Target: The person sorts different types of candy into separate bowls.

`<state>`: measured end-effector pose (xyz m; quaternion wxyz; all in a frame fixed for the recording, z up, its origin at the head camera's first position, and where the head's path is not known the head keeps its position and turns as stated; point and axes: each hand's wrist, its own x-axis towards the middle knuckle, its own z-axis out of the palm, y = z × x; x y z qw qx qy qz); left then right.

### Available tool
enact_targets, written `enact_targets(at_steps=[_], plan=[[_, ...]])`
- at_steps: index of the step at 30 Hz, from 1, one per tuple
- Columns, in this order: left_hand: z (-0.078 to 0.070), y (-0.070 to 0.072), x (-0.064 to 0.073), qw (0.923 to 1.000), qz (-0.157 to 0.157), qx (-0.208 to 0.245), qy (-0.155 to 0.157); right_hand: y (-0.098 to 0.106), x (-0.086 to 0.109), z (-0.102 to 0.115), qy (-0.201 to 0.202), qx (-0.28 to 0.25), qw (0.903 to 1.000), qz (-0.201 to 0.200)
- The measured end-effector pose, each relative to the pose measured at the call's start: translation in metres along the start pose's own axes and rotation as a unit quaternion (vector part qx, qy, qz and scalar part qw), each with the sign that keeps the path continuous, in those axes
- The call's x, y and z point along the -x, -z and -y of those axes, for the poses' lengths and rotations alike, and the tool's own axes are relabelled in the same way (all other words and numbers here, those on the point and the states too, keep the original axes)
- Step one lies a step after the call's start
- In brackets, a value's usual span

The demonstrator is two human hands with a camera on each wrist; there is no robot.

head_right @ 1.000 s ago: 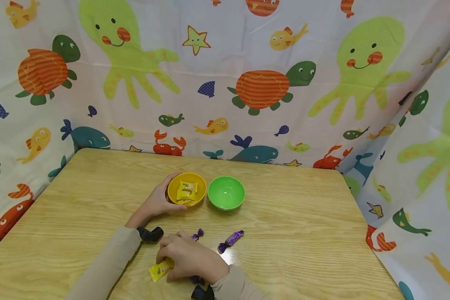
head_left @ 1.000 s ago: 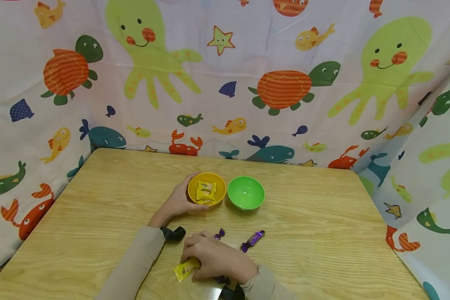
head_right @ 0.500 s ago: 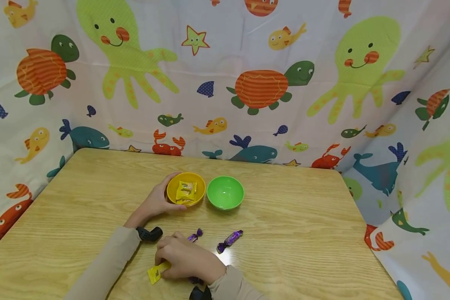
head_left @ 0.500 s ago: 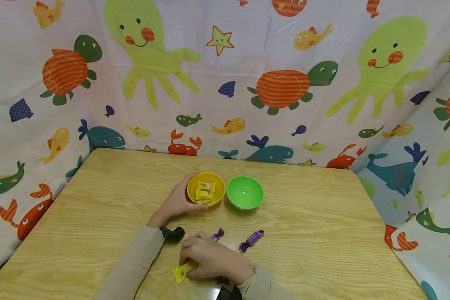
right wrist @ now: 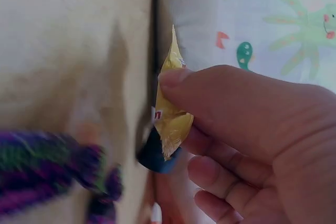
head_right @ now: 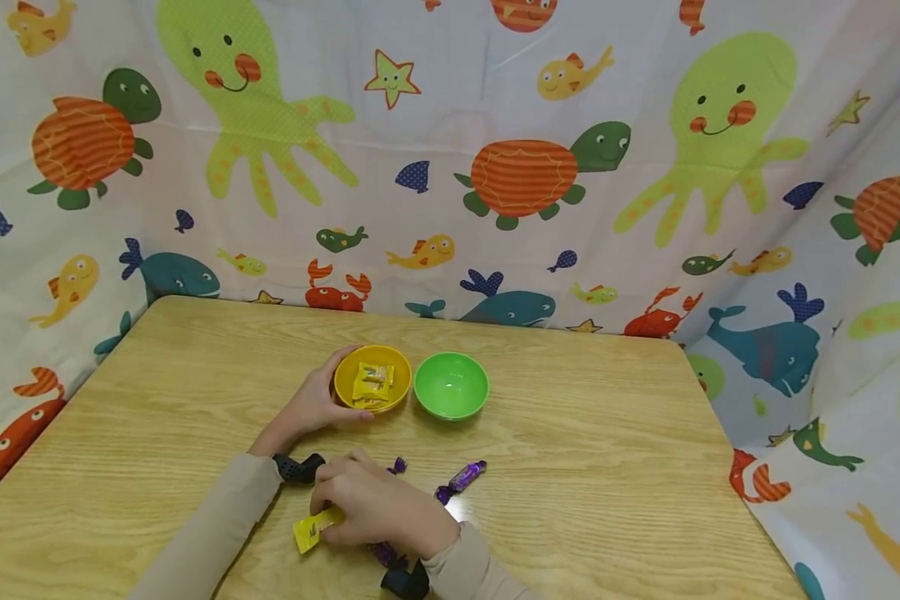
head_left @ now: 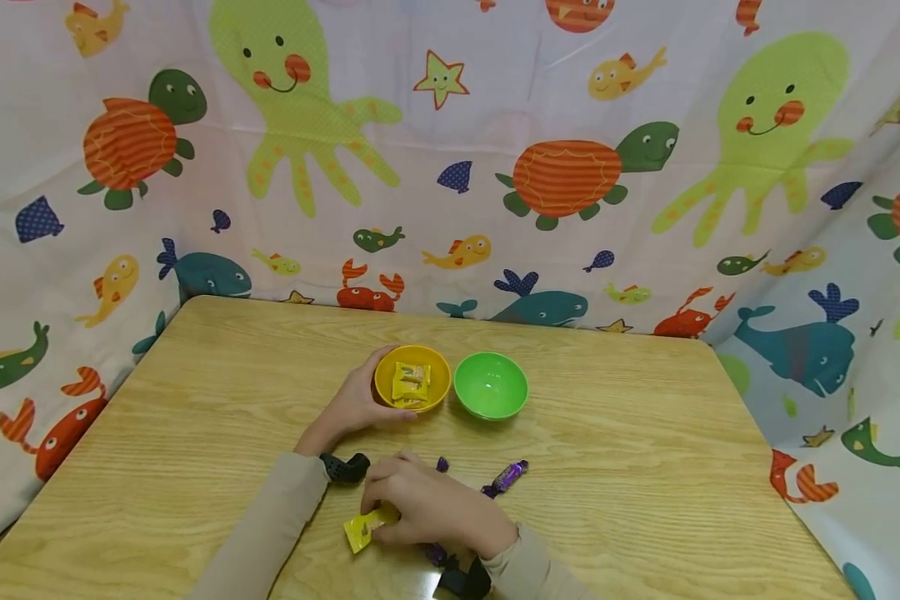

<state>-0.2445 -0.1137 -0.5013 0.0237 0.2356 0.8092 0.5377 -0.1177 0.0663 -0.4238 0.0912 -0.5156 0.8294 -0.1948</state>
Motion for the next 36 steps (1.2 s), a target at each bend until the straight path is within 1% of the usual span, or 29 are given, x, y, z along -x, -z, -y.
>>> enact_targets(at_steps=[2, 5, 10, 16, 18, 20, 22, 24, 27, 32, 36], plan=[[0.0, 0.0, -0.001, 1.0, 0.001, -0.002, -0.005, 0.008, -0.001, 0.0, -0.008, -0.004, 1.0, 0.001], [0.002, 0.0, -0.002, 0.9999, 0.001, -0.001, -0.013, 0.019, -0.003, -0.001, -0.013, 0.005, 0.9999, -0.008], [0.004, 0.001, -0.003, 0.9997, 0.0, -0.004, -0.022, 0.041, -0.009, -0.012, -0.017, 0.025, 0.9978, -0.059], [0.006, 0.001, -0.003, 0.9988, 0.0, -0.016, -0.045, 0.066, -0.014, -0.04, -0.04, 0.009, 0.9915, -0.123], [0.005, 0.001, -0.003, 0.9988, 0.0, -0.015, -0.047, 0.072, -0.017, -0.052, -0.051, 0.002, 0.9888, -0.14], [0.004, 0.001, -0.003, 0.9992, 0.002, -0.011, -0.039, 0.075, -0.021, -0.064, -0.063, 0.001, 0.9858, -0.155], [0.002, 0.001, -0.002, 0.9996, 0.004, -0.003, -0.026, 0.076, -0.025, -0.075, -0.077, 0.008, 0.9833, -0.165], [0.001, 0.001, -0.001, 0.9999, 0.004, -0.005, -0.013, 0.075, -0.029, -0.084, -0.095, 0.013, 0.9809, -0.169], [-0.001, 0.001, -0.001, 0.9999, 0.006, -0.007, -0.006, 0.07, -0.034, -0.095, -0.123, 0.015, 0.9776, -0.171], [-0.002, 0.0, 0.0, 0.9999, 0.006, -0.013, -0.007, 0.058, -0.04, -0.109, -0.176, 0.03, 0.9729, -0.147], [-0.002, 0.001, 0.0, 0.9999, 0.004, -0.013, -0.005, 0.052, -0.043, -0.116, -0.198, 0.042, 0.9704, -0.131]])
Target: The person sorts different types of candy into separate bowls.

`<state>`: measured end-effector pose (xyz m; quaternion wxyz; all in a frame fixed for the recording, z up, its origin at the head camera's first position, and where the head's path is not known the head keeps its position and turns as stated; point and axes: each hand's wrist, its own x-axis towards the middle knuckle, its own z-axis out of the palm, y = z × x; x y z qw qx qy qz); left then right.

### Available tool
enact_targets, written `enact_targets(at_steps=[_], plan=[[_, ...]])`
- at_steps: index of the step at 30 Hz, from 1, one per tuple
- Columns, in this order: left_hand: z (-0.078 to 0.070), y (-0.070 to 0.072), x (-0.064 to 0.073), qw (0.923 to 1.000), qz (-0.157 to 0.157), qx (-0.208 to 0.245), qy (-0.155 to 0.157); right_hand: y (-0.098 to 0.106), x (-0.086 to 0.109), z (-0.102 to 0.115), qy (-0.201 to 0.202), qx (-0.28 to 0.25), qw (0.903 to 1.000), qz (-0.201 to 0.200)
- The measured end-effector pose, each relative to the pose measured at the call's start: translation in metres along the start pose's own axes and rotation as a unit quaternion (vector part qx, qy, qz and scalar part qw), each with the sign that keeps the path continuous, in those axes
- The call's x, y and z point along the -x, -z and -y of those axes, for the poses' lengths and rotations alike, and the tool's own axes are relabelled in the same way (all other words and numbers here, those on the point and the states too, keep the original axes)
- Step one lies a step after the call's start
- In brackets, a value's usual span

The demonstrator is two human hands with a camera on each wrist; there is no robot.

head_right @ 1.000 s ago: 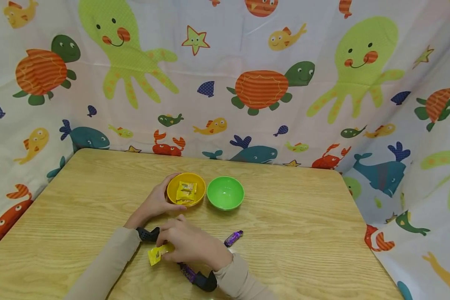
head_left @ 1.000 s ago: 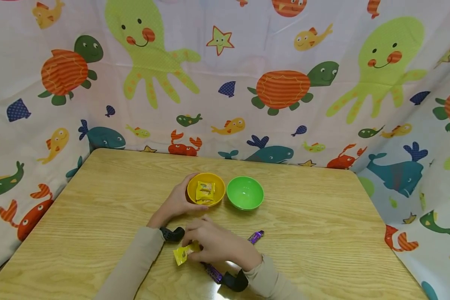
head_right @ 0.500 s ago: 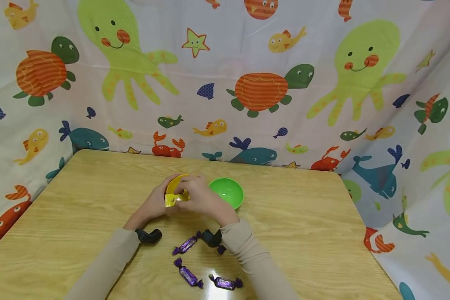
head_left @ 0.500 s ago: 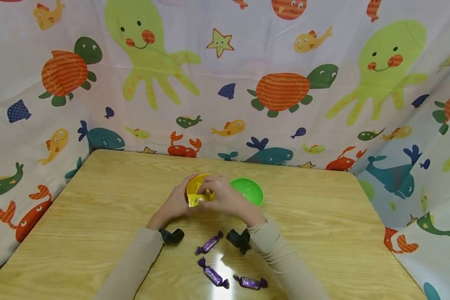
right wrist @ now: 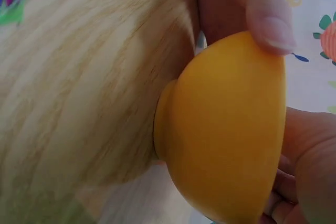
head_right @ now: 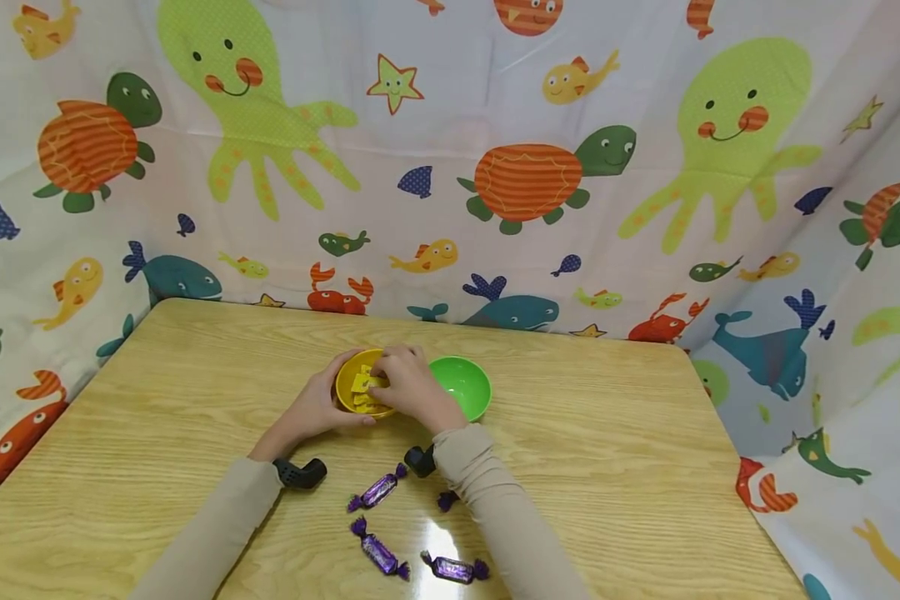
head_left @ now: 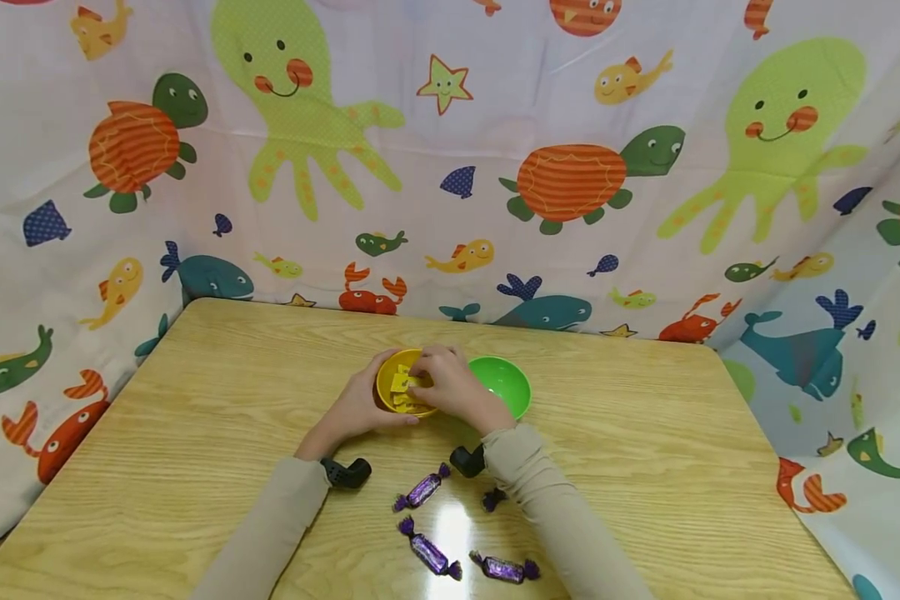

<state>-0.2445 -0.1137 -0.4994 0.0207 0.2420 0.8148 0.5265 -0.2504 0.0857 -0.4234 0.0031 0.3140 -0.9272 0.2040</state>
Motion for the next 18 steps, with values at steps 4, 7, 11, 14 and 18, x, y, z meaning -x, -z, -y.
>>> enact_targets(at_steps=[4, 7, 11, 14, 18], plan=[[-0.001, -0.001, 0.0, 1.0, -0.001, 0.003, 0.002, -0.001, 0.0, -0.002, -0.005, 0.0, 1.0, 0.0], [-0.001, -0.001, 0.0, 1.0, 0.001, 0.003, 0.005, -0.001, 0.001, -0.002, -0.005, 0.004, 1.0, -0.002], [0.0, -0.002, 0.0, 1.0, 0.003, 0.001, 0.007, 0.001, 0.002, -0.001, -0.004, 0.01, 0.9999, -0.009], [-0.001, -0.002, 0.0, 1.0, 0.001, -0.001, 0.007, 0.005, 0.003, 0.001, -0.003, 0.005, 0.9998, -0.018], [-0.002, -0.001, 0.0, 0.9999, -0.003, 0.001, 0.01, 0.013, 0.008, 0.004, 0.004, -0.01, 0.9995, -0.028]])
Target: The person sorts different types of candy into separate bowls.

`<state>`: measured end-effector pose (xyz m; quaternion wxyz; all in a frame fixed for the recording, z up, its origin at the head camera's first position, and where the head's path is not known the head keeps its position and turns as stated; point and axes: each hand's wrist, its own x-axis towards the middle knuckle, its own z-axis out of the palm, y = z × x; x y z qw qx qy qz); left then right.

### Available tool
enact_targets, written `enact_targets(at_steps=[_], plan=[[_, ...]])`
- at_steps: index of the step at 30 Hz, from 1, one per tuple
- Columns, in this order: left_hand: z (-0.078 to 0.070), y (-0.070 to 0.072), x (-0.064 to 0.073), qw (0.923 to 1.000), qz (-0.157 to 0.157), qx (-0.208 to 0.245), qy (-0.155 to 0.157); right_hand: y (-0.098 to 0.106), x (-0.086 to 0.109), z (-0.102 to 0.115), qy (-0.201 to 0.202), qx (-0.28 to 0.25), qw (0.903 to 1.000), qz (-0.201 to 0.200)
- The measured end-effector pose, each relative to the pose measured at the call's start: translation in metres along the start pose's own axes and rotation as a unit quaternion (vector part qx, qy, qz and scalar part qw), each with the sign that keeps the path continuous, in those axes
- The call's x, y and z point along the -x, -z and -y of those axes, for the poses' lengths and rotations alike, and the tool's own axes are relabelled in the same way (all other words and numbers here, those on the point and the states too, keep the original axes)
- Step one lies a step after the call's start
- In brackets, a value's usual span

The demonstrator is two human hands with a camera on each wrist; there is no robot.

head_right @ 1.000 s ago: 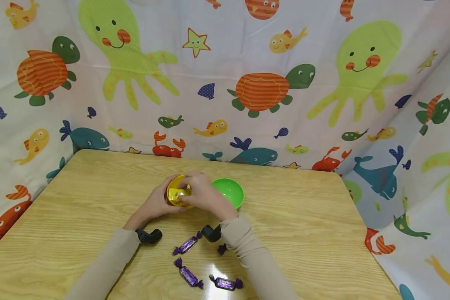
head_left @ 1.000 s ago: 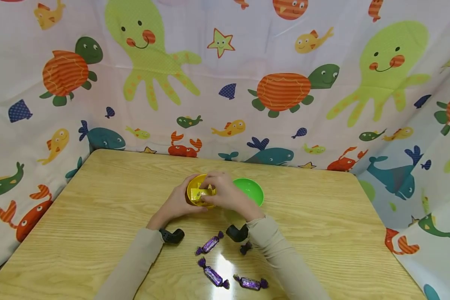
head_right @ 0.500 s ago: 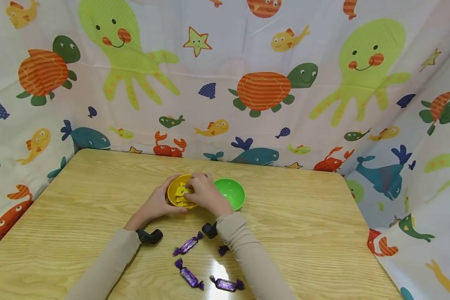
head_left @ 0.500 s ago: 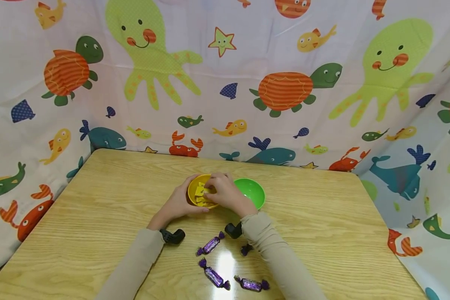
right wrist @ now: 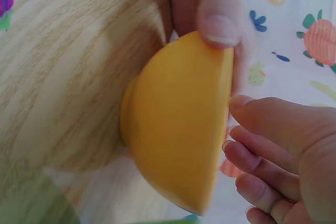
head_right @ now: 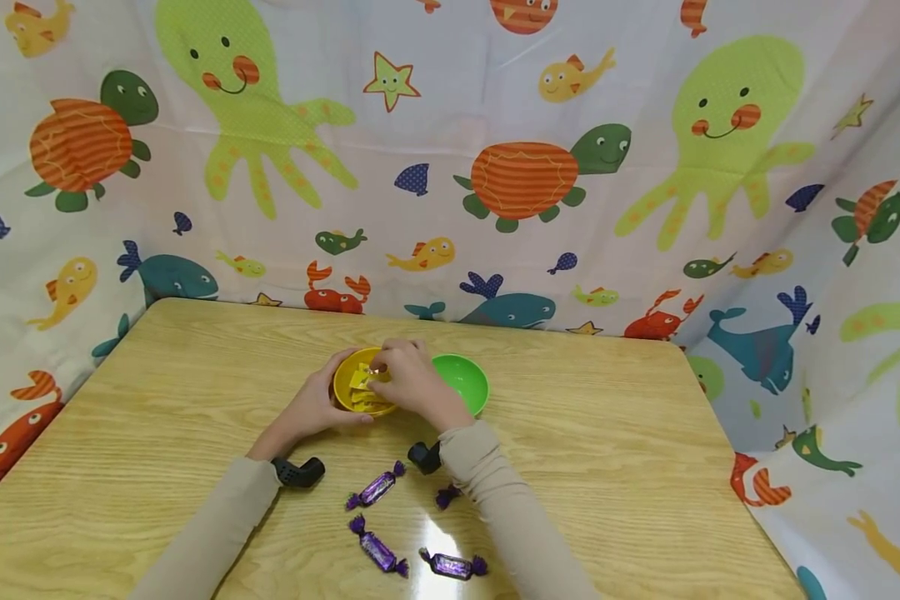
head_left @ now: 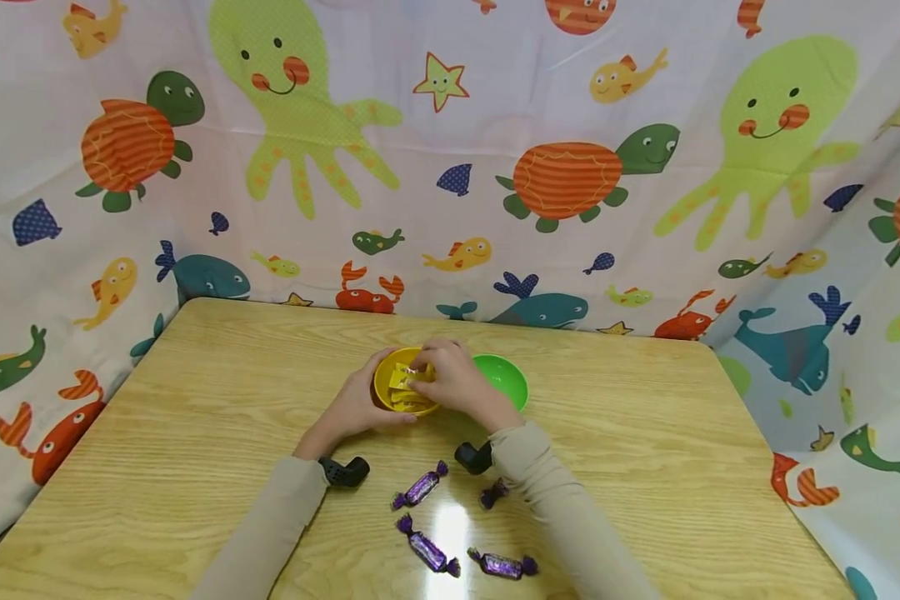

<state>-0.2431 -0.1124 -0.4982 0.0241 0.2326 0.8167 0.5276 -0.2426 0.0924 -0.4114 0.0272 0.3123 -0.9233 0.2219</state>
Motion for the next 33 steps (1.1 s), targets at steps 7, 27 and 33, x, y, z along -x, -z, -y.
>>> enact_targets(at_steps=[7, 27, 33], plan=[[0.001, 0.002, 0.001, 1.0, 0.004, 0.005, -0.003, 0.016, 0.015, 0.009, 0.025, -0.033, 0.9991, -0.013], [-0.024, 0.016, -0.005, 0.9992, -0.039, -0.012, -0.008, -0.014, 0.1, 0.021, 0.054, -0.057, 0.9966, 0.025], [-0.059, 0.02, -0.012, 0.996, -0.072, -0.027, -0.045, -0.025, 0.11, 0.02, 0.059, -0.052, 0.9953, 0.057]])
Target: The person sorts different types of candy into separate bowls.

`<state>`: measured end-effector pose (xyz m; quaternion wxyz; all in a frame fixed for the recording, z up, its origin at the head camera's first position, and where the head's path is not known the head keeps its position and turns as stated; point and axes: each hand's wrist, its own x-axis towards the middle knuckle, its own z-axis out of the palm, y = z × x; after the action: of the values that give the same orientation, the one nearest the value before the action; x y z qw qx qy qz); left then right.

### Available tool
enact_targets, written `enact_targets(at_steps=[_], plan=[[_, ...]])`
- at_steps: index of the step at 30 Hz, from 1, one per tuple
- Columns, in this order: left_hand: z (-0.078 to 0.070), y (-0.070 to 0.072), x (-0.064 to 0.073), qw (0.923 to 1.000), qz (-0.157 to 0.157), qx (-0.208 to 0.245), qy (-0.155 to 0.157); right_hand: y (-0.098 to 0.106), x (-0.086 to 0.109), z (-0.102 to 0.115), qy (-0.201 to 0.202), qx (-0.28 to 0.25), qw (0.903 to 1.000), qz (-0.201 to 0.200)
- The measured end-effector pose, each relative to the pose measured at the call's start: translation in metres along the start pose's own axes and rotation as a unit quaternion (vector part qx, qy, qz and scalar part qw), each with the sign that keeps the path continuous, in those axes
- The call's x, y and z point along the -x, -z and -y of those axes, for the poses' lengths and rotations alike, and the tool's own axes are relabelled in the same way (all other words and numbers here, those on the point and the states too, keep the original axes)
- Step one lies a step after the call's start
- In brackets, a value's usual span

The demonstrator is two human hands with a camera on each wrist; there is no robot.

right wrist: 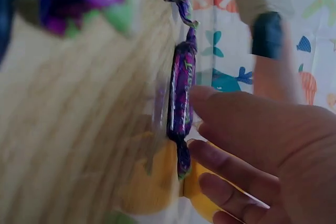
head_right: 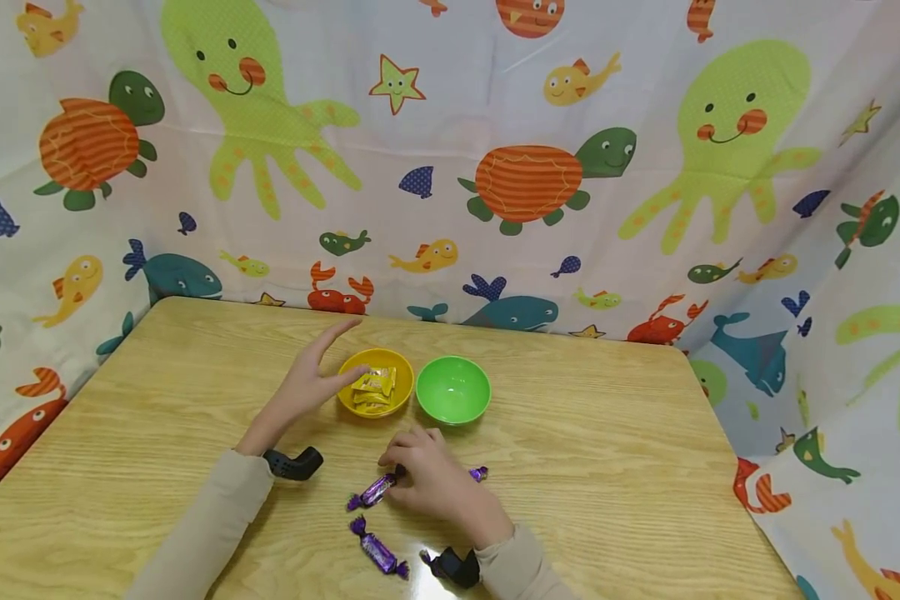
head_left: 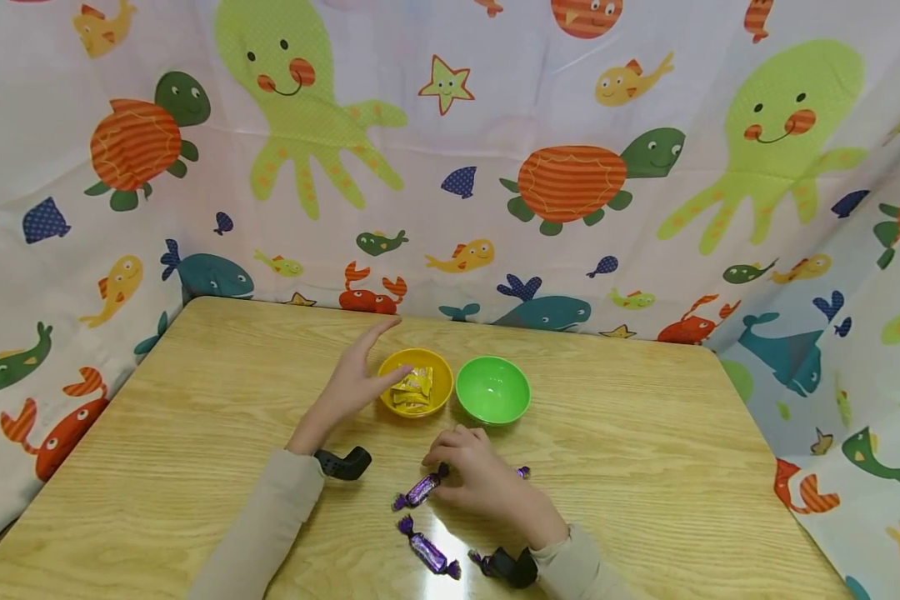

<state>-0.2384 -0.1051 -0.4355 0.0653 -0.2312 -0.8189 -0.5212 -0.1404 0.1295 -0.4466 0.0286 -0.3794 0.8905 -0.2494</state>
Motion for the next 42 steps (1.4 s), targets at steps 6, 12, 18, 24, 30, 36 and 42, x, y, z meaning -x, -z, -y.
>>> enact_targets(at_steps=[6, 12, 18, 24, 30, 36, 42], plan=[[-0.04, -0.014, -0.004, 0.9983, 0.055, 0.011, -0.017, -0.005, 0.002, 0.0, 0.019, 0.006, 0.9998, 0.005], [-0.056, -0.034, -0.006, 0.9903, 0.139, -0.004, -0.007, -0.005, 0.002, 0.002, 0.021, 0.022, 0.9995, 0.013], [-0.062, -0.055, -0.013, 0.98, 0.198, -0.02, 0.006, -0.002, 0.001, 0.005, 0.035, 0.067, 0.997, 0.014], [-0.067, -0.072, -0.024, 0.9677, 0.247, -0.044, 0.027, 0.0, 0.002, 0.007, 0.052, 0.111, 0.9922, 0.019], [-0.068, -0.082, -0.032, 0.9594, 0.272, -0.063, 0.038, 0.012, 0.006, 0.011, 0.04, 0.107, 0.9918, 0.058], [-0.065, -0.091, -0.034, 0.9592, 0.266, -0.081, 0.049, 0.037, 0.014, 0.023, 0.007, 0.092, 0.9899, 0.107], [-0.064, -0.1, -0.033, 0.9559, 0.266, -0.114, 0.052, 0.065, 0.023, 0.034, 0.002, 0.035, 0.9922, 0.12]])
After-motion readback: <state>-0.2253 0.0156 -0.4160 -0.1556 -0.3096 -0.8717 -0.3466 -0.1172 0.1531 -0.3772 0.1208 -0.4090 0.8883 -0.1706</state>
